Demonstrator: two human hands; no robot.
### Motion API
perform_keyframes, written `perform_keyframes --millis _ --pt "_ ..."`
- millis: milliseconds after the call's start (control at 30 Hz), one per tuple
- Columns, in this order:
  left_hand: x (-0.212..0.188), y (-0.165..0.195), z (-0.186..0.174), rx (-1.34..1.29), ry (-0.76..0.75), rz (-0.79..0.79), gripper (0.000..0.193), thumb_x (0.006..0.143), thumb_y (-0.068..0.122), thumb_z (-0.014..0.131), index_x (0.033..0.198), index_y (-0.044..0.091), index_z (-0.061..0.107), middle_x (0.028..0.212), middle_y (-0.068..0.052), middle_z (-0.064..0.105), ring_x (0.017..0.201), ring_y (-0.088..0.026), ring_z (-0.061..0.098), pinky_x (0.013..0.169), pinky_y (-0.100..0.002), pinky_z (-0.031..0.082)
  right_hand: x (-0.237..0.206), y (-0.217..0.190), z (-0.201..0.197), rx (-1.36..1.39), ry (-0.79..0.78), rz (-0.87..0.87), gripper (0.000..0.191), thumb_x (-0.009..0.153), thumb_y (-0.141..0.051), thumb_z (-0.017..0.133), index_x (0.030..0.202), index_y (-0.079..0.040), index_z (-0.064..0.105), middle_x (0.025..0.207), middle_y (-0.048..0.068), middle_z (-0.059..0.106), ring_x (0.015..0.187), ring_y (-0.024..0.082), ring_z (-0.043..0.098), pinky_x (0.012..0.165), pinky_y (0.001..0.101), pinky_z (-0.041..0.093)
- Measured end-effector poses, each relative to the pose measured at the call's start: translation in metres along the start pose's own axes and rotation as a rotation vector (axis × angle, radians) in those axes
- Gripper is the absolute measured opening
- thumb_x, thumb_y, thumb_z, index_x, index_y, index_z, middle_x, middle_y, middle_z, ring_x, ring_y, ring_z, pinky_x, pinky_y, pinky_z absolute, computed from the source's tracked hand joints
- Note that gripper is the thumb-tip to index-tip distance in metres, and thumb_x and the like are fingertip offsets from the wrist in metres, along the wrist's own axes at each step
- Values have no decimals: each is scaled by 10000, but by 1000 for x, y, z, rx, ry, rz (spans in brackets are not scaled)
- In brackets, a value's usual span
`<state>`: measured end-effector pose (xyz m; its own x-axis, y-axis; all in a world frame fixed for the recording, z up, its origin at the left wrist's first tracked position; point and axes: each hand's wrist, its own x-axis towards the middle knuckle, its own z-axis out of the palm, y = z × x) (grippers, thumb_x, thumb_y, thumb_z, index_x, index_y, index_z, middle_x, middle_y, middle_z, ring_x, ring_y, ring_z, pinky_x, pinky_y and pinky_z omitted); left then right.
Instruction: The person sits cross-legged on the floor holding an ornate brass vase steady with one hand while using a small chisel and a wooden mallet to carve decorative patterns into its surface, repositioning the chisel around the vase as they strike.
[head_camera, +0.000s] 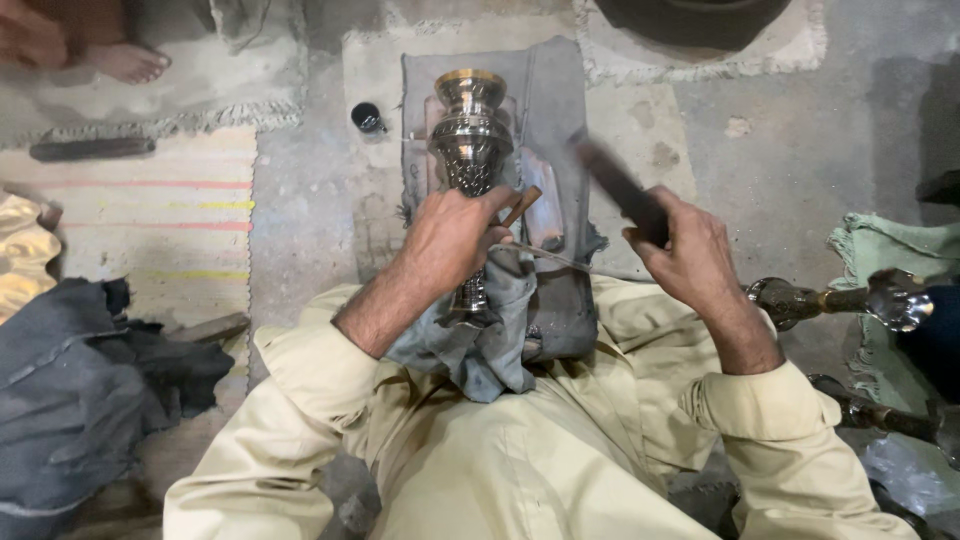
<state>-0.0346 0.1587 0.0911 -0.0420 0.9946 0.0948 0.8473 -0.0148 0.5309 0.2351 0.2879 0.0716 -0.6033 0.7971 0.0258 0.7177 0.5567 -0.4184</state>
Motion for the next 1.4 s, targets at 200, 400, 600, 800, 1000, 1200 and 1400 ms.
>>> perform_keyframes --millis 200,400,600,800,1000,1200,1400 --pt "-2 0 -3 -29 3 1 409 845 225 815 1202 100 659 740 -190 723 749 -416 717 668 -523 542 2 5 3 -78 45 -67 320 834 -137 778 1136 -89 683 857 162 679 835 364 679 764 481 510" --pt "-2 -1 -4 -66 -66 -69 404 878 255 785 1230 107 653 746 -171 726 698 -367 737 664 -492 551 2 3 -3 148 71 -20 273 885 -181 777 1110 -82 658 907 122 700 858 317 703 755 454 527" --pt "-4 -4 -6 -124 2 10 395 866 219 798 1213 81 669 785 -170 742 754 -369 735 693 -482 549 6 -1 -4 210 63 114 295 870 -141 763 1144 -111 659 921 84 698 851 273 694 732 421 547" --pt "-10 -8 -8 -168 62 85 421 865 198 807 1241 72 663 824 -180 743 767 -387 724 682 -484 547 10 -3 -9 -160 94 -99 332 792 -17 756 1115 -80 708 823 151 677 793 315 667 751 464 506" --pt "-12 -10 -8 -202 23 14 409 881 226 809 1243 95 668 841 -173 756 759 -369 733 682 -464 551 9 -15 -21 -100 72 -77 288 818 -44 740 1093 -66 657 867 102 697 836 311 676 763 468 522" --pt "-16 -17 -7 -249 67 47 374 896 216 796 1235 104 686 917 -145 787 833 -345 756 711 -437 576 16 -22 -29 -28 105 -86 378 784 -40 731 1154 -45 654 873 157 659 849 370 666 804 497 531" --pt "-19 -23 -1 -334 79 31 436 885 202 788 1291 107 660 1053 -127 797 932 -263 788 810 -389 615 22 -25 -33 6 135 -104 246 899 -95 750 1100 -41 619 866 145 666 827 342 664 764 492 504"
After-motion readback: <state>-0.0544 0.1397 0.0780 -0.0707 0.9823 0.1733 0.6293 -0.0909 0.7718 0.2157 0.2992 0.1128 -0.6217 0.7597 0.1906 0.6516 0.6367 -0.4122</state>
